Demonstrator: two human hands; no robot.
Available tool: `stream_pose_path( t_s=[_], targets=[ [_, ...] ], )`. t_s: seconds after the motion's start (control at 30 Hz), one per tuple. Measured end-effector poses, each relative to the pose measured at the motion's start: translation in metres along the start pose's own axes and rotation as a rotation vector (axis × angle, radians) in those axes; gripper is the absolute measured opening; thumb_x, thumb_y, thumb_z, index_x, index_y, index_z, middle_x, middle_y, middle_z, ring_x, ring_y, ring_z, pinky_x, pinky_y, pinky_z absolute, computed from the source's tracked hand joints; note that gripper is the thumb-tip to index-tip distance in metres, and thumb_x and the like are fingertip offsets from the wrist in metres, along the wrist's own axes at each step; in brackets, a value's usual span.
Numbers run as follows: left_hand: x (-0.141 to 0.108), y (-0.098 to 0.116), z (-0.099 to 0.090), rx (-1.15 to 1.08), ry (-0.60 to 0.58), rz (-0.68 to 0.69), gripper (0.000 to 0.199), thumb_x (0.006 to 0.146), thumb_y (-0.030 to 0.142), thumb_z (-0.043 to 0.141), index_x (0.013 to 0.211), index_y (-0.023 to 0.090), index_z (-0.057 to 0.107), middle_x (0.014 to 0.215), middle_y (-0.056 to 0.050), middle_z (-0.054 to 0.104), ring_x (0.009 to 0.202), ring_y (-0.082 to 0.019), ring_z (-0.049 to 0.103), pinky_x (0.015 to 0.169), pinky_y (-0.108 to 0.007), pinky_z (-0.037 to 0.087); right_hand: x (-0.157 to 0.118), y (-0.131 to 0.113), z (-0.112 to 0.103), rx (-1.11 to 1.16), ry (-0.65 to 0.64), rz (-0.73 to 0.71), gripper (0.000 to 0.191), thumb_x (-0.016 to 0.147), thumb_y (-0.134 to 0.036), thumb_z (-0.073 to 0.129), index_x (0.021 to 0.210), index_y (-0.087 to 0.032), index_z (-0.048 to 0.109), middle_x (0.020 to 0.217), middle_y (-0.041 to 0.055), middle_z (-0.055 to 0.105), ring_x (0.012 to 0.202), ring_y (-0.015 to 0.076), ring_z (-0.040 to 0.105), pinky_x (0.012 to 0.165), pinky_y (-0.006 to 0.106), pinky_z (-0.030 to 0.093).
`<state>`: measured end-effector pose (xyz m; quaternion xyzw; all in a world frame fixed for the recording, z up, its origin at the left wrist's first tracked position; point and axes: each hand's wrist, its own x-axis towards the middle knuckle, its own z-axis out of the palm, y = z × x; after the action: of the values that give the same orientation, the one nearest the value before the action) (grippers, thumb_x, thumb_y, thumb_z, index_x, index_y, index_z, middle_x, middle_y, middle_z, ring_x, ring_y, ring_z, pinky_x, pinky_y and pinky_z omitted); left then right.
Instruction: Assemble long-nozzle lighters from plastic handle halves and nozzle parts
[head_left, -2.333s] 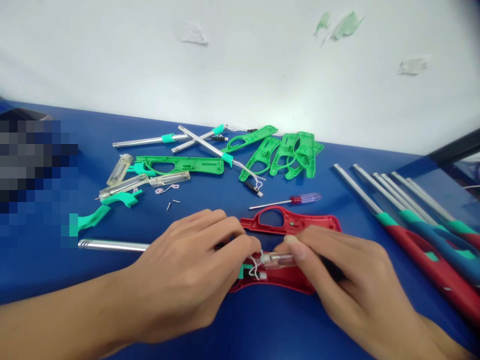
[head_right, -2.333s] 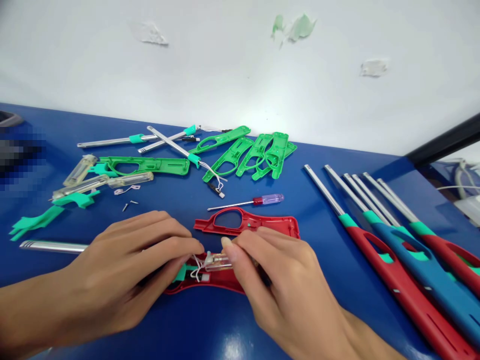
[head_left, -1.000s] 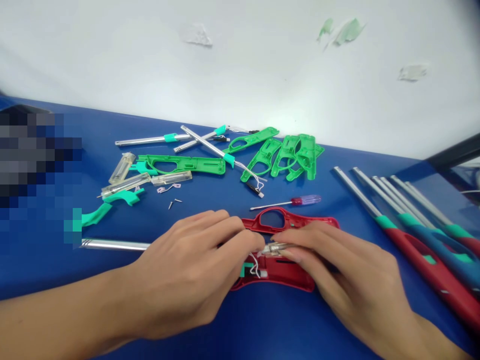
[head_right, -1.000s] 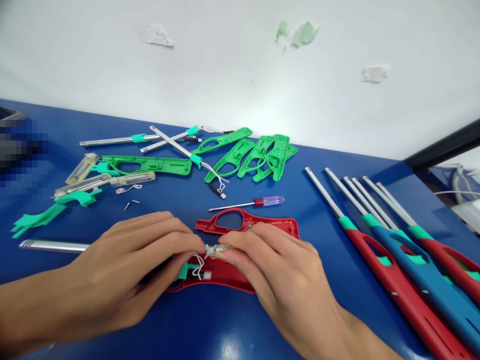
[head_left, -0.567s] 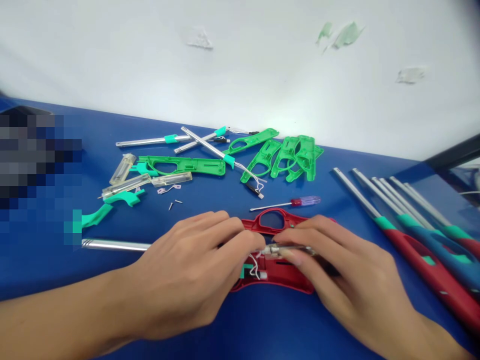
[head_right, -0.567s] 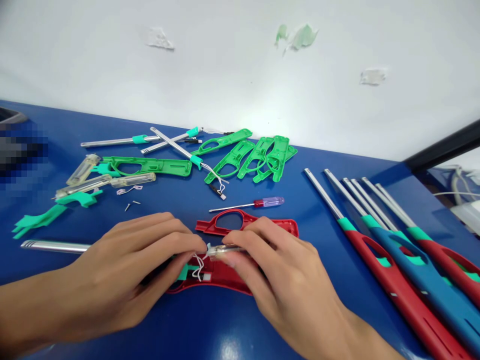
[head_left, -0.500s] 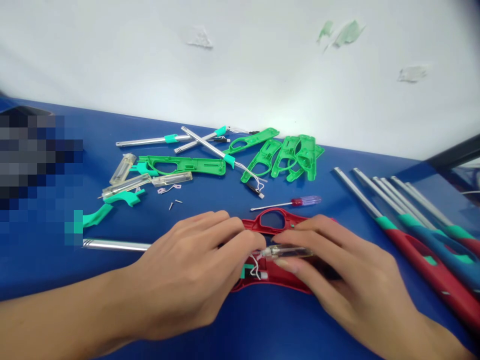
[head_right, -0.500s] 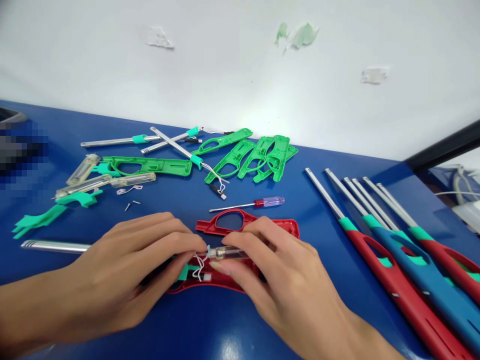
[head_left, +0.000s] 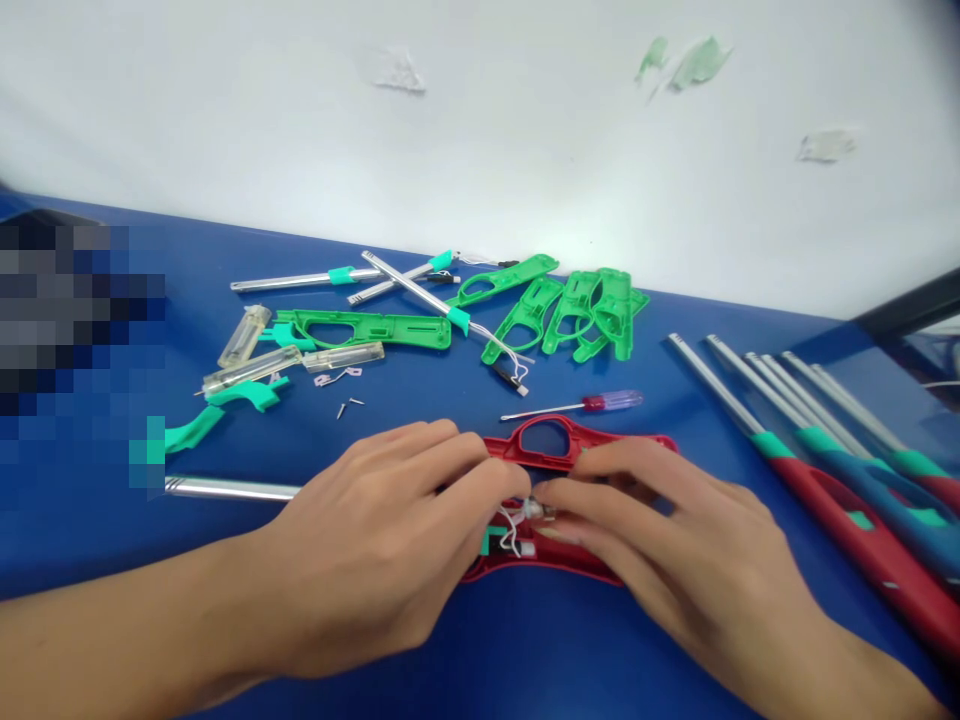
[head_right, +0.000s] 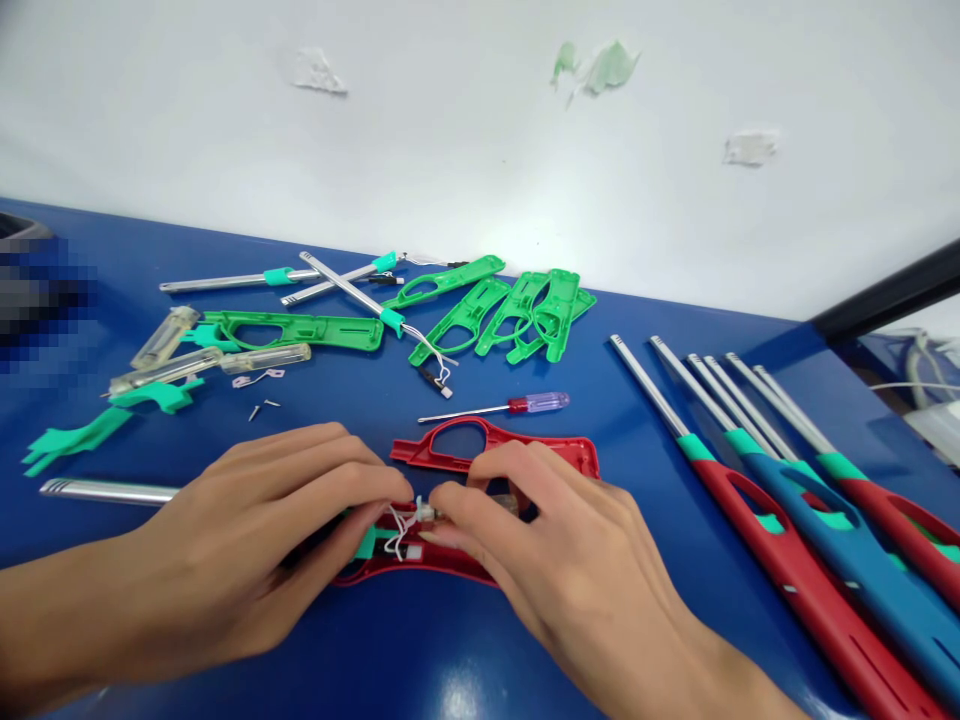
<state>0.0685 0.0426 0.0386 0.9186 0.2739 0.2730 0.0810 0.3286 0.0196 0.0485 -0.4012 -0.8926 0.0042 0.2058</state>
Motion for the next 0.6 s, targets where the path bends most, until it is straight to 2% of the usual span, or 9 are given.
stream_pose_path(
  t_s=[0.17,0.23,0.3,0.37,0.47,0.6],
  targets=[
    [0.001,0.000,0.001,0.004,-0.002,-0.004,0.016,0.104,0.009,0.051,0.114,0.019,0.060,0.096,-0.002,0.073,0.080,-0.022,0.067,0.077,-0.039,0.058,-0.001,0.000,-0.001,0.071,-0.016,0.035,0.021,0.108,-0.029,0.058,0.127,-0.028,0.067,0.121,0.0084,0.071,0.088,0.0210,0.079,0.065,0.031,0.065],
    [0.001,0.000,0.000,0.011,0.003,0.000,0.017,0.104,0.009,0.050,0.115,0.018,0.060,0.096,-0.002,0.073,0.080,-0.022,0.067,0.078,-0.039,0.058,-0.003,0.002,-0.001,0.076,-0.044,0.037,0.026,0.107,-0.028,0.059,0.132,-0.028,0.065,0.126,0.0101,0.069,0.087,0.0208,0.078,0.065,0.032,0.067],
    [0.002,0.000,0.000,0.014,0.002,0.000,0.018,0.103,0.008,0.050,0.115,0.018,0.060,0.095,-0.003,0.073,0.079,-0.022,0.067,0.076,-0.039,0.058,-0.004,0.004,-0.002,0.066,-0.077,0.023,0.032,0.106,-0.021,0.056,0.135,-0.028,0.064,0.126,0.0105,0.068,0.084,0.0203,0.078,0.063,0.032,0.067],
    [0.001,0.000,0.000,0.011,0.000,0.001,0.019,0.102,0.007,0.051,0.115,0.018,0.060,0.095,-0.003,0.073,0.079,-0.022,0.066,0.076,-0.039,0.057,-0.004,0.007,-0.004,0.073,-0.102,0.016,0.038,0.104,-0.013,0.053,0.136,-0.029,0.064,0.123,0.0095,0.068,0.085,0.0203,0.079,0.067,0.033,0.068],
    [0.000,0.000,-0.001,0.004,-0.004,-0.001,0.020,0.101,0.007,0.053,0.116,0.018,0.059,0.096,-0.002,0.074,0.079,-0.022,0.066,0.076,-0.039,0.057,-0.001,0.009,-0.008,0.119,-0.139,0.003,0.041,0.102,-0.009,0.051,0.133,-0.032,0.064,0.118,0.0065,0.069,0.083,0.0186,0.078,0.074,0.036,0.070],
    [-0.002,0.000,-0.001,-0.003,-0.008,-0.008,0.021,0.101,0.007,0.054,0.117,0.019,0.058,0.098,-0.002,0.074,0.080,-0.022,0.067,0.077,-0.039,0.057,0.004,0.010,-0.012,0.168,-0.178,-0.022,0.044,0.099,-0.006,0.049,0.129,-0.033,0.066,0.113,0.0045,0.070,0.077,0.0161,0.076,0.072,0.032,0.069]
  ],
)
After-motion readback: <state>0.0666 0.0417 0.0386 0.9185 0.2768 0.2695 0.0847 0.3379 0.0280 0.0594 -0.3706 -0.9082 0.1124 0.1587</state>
